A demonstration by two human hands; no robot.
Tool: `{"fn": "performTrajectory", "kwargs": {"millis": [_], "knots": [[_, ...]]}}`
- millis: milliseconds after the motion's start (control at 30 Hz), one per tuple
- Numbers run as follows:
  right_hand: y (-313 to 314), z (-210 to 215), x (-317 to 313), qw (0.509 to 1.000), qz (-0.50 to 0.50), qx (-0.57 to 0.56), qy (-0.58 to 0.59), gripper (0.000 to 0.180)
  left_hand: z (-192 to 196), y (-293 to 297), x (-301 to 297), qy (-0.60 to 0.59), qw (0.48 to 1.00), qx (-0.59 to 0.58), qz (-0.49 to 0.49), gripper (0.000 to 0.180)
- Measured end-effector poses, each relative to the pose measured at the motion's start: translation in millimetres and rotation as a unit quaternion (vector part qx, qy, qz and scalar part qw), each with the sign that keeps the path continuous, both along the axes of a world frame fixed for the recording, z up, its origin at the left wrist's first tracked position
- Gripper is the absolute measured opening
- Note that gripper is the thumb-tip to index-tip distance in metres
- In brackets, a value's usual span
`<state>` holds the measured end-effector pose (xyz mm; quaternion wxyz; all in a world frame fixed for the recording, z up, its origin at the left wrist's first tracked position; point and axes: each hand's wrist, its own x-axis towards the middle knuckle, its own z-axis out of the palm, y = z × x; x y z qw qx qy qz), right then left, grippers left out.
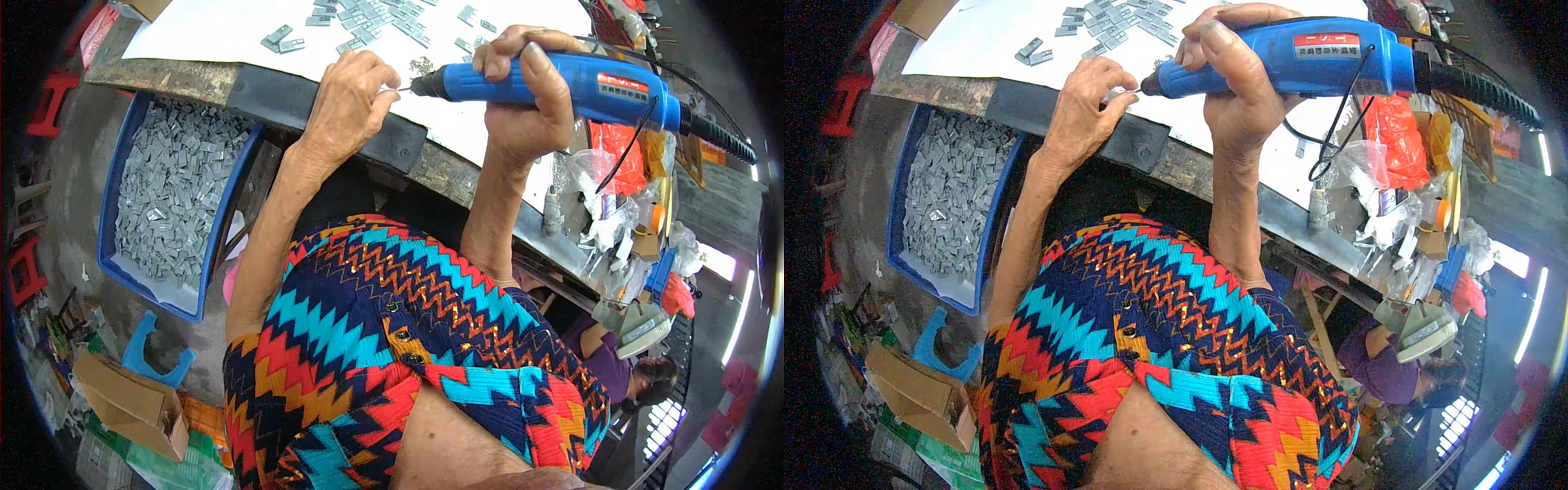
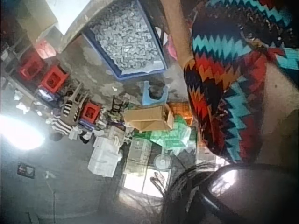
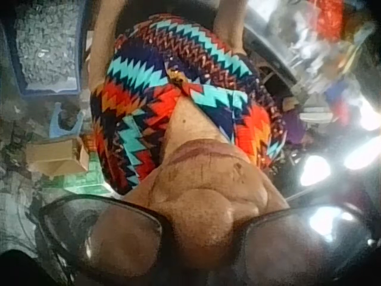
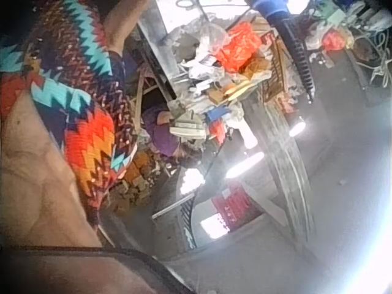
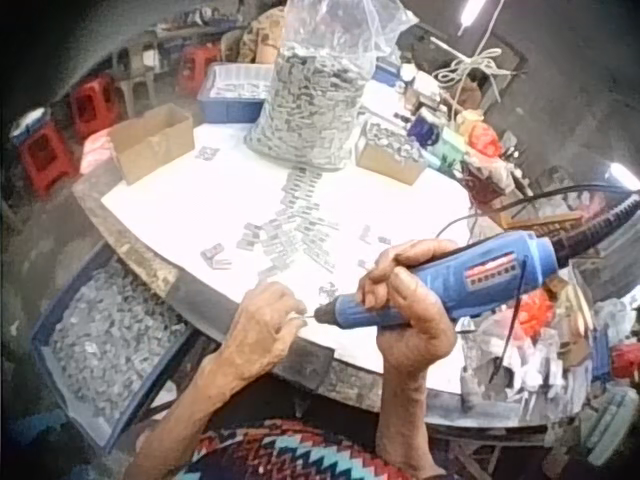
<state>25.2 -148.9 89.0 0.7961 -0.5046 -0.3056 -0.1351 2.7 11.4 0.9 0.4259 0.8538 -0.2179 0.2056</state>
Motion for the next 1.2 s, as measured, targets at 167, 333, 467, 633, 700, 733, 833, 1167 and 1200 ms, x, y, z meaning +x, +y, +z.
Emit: {"fn": "performTrajectory", "kwargs": {"millis": [167,333,467,633,700,733,833,1167,1200], "knots": [[-2.8,-0.6,0.5,1.0,-0.014,0.003,-0.011,0.026,0.8,1.7,0.8,0.016,1.0,-0.011,-0.006,0.012],[-6.3,1.5,0.2,0.999,-0.011,0.03,0.002,0.025,-0.9,5.6,1.8,0.053,0.995,-0.081,-0.029,0.011],[-5.4,5.1,-2.3,0.998,-0.02,0.062,0.019,0.024,2.9,10.2,-1.2,0.104,0.987,-0.118,-0.034,0.011],[-12.7,7.4,-2.8,0.996,-0.008,0.088,0.028,0.023,6.9,9.1,-0.1,0.121,0.981,-0.145,-0.044,0.013],[-7.4,5.3,-2.0,0.995,0.005,0.091,0.033,0.023,3.0,11.2,-2.0,0.117,0.982,-0.145,-0.037,0.013],[-2.4,7.4,-3.9,0.997,-0.01,0.081,0.017,0.023,2.6,10.8,-1.8,0.112,0.982,-0.145,-0.039,0.013],[1.8,9.6,-6.3,0.997,-0.035,0.068,-0.001,0.024,0.5,9.4,0.0,0.097,0.984,-0.145,-0.043,0.013],[1.6,12.6,-7.5,0.995,-0.058,0.076,0.002,0.023,9.8,21.3,0.5,0.105,0.983,-0.143,-0.042,0.019],[0.3,13.2,-7.7,0.995,-0.058,0.077,0.001,0.023,8.9,24.7,3.0,0.081,0.99,-0.117,-0.015,0.02]]}}
